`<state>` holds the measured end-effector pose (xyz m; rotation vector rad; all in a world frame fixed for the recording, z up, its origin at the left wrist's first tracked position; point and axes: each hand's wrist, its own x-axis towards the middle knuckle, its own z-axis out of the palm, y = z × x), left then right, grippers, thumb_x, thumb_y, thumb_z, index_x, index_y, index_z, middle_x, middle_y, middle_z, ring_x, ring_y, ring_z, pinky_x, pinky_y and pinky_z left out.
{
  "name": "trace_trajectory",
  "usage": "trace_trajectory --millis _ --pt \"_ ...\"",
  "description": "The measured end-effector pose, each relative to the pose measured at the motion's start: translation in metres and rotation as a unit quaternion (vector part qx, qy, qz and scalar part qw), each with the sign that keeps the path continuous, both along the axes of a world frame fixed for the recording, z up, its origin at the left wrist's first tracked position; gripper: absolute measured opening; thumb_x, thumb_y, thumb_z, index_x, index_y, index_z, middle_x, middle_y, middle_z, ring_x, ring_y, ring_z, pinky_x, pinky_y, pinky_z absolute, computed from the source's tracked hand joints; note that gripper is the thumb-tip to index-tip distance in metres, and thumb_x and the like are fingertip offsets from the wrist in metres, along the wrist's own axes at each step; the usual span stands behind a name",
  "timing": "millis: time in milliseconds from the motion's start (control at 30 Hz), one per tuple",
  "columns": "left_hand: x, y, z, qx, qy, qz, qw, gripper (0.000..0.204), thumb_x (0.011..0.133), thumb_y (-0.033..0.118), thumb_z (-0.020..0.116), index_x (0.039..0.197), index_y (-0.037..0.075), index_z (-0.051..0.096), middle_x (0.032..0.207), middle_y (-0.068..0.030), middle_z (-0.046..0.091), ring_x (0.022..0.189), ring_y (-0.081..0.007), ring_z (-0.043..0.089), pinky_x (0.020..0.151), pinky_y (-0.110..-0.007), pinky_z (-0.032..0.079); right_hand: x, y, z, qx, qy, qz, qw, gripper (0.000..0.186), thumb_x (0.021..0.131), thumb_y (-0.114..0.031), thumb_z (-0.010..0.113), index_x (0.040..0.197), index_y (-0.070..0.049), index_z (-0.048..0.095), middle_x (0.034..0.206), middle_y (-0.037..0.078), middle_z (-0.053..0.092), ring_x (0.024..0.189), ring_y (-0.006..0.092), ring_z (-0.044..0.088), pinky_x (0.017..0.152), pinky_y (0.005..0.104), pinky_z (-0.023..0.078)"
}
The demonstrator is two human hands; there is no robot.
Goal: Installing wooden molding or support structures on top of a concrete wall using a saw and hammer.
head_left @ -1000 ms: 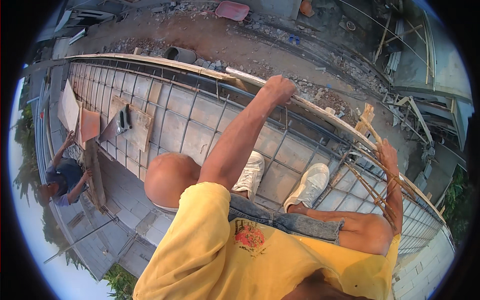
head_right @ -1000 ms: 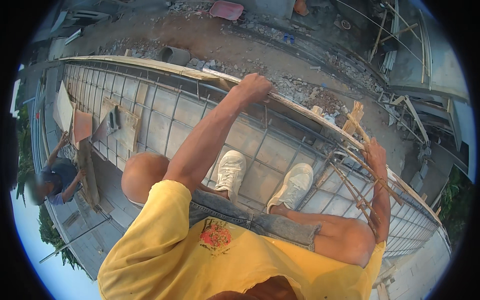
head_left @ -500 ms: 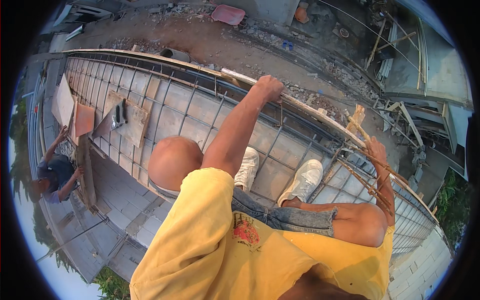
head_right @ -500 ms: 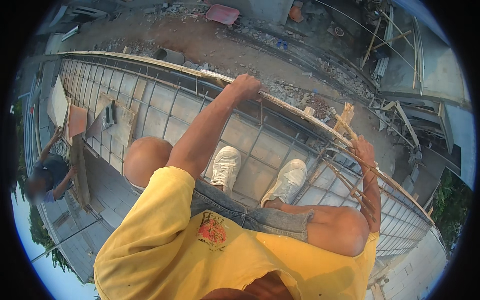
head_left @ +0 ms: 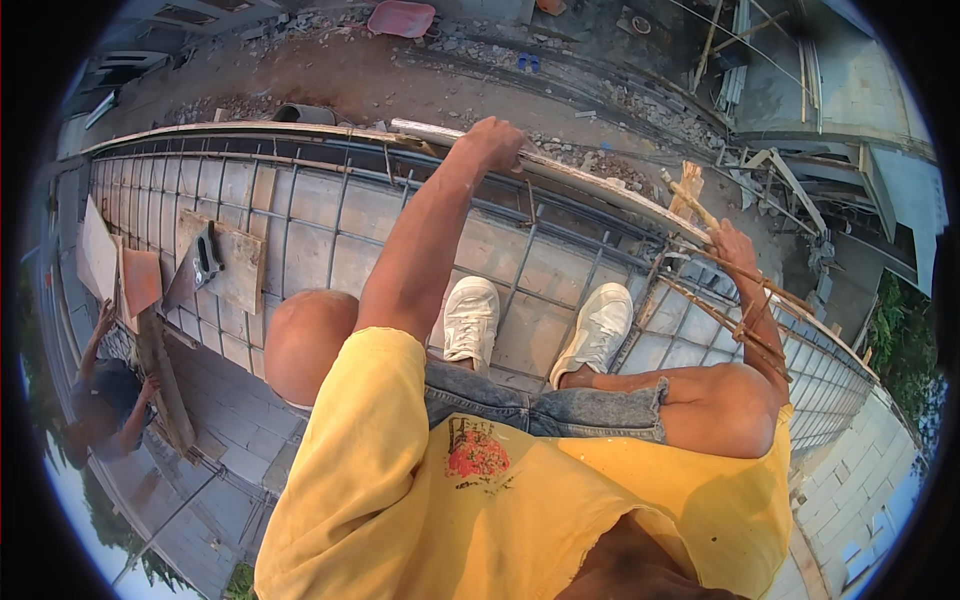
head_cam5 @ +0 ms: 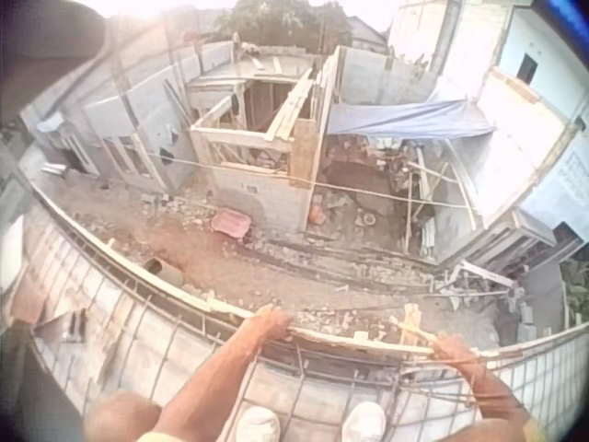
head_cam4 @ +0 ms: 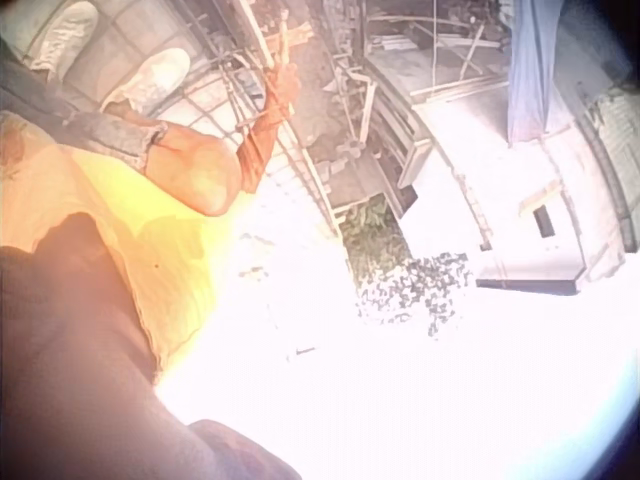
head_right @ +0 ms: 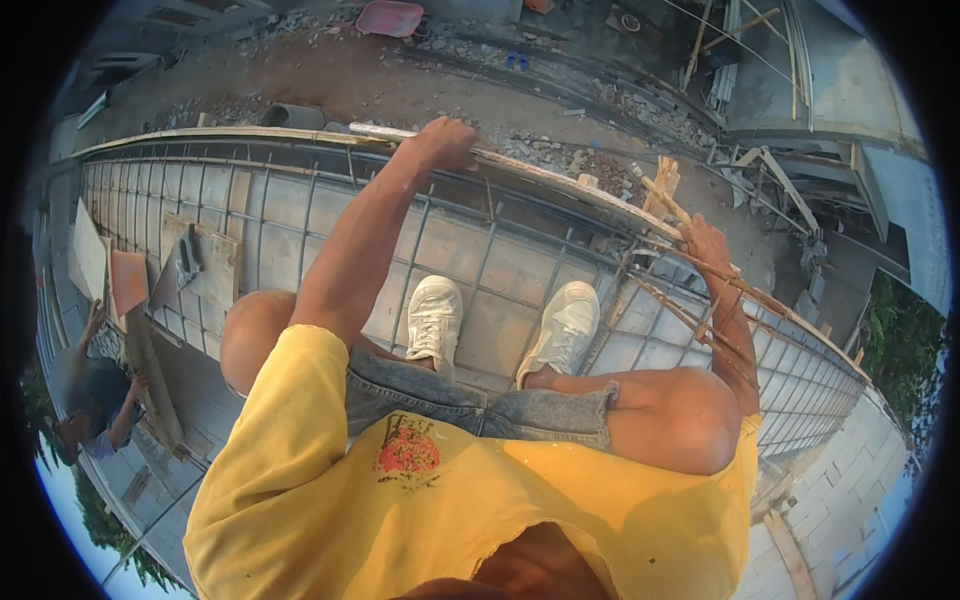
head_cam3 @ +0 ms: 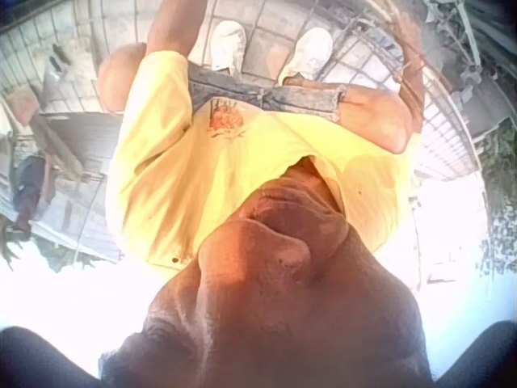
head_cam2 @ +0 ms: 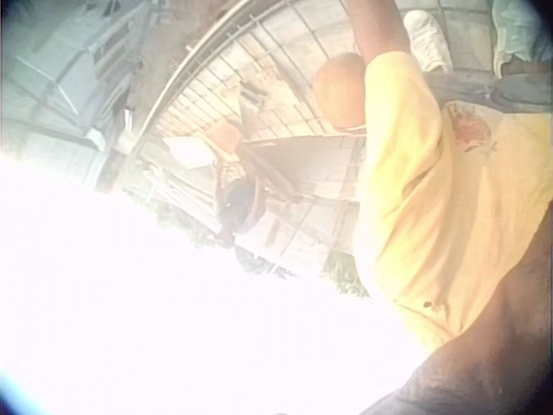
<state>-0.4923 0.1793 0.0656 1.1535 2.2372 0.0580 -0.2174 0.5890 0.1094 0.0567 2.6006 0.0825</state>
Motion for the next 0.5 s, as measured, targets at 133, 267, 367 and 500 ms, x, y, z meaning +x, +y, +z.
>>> trace_trajectory --millis 133,267,367,500 --pt "-0.014 -0.013 0.009 0.007 -0.022 -0.017 1.000 0.040 0.077 0.031 0.073 0.116 0.023 0.067 0.096 -0.0163 0.069 0.094 -0.0326 0.065 0.085 -0.043 0.050 -0.018 -0.009 0.000 -0.022 0.016 0.011 1.000 0.019 0.079 -0.026 0.064 0.091 -0.011 0.063 0.094 0.016 0.055 0.082 0.0374 0.061 0.069 0.0473 0.050" --pt "-0.005 -0.008 0.025 -0.010 -0.032 -0.029 0.999 0.044 0.078 0.030 0.073 0.122 0.030 0.064 0.098 -0.0142 0.070 0.096 -0.0310 0.066 0.086 -0.042 0.050 -0.005 0.003 -0.010 -0.036 0.002 0.004 0.999 0.025 0.077 -0.028 0.069 0.098 -0.015 0.066 0.093 0.014 0.056 0.087 0.0352 0.061 0.073 0.0472 0.049" --pt "0.004 -0.007 0.023 -0.015 -0.021 -0.028 0.999 0.046 0.078 0.030 0.073 0.123 0.031 0.063 0.098 -0.0135 0.070 0.096 -0.0308 0.066 0.087 -0.041 0.050 0.010 0.011 0.011 -0.073 0.023 -0.041 0.996 0.034 0.076 -0.030 0.073 0.108 -0.019 0.068 0.092 0.013 0.056 0.089 0.0328 0.060 0.077 0.0460 0.048" --pt "-0.003 -0.012 0.020 0.001 -0.027 -0.035 0.999 0.043 0.078 0.030 0.074 0.120 0.033 0.064 0.097 -0.0132 0.070 0.096 -0.0302 0.066 0.087 -0.041 0.050 -0.005 0.020 0.098 -0.084 -0.030 -0.166 0.982 0.037 0.082 -0.024 0.070 0.118 -0.021 0.065 0.094 0.012 0.061 0.092 0.0326 0.058 0.083 0.0435 0.045"
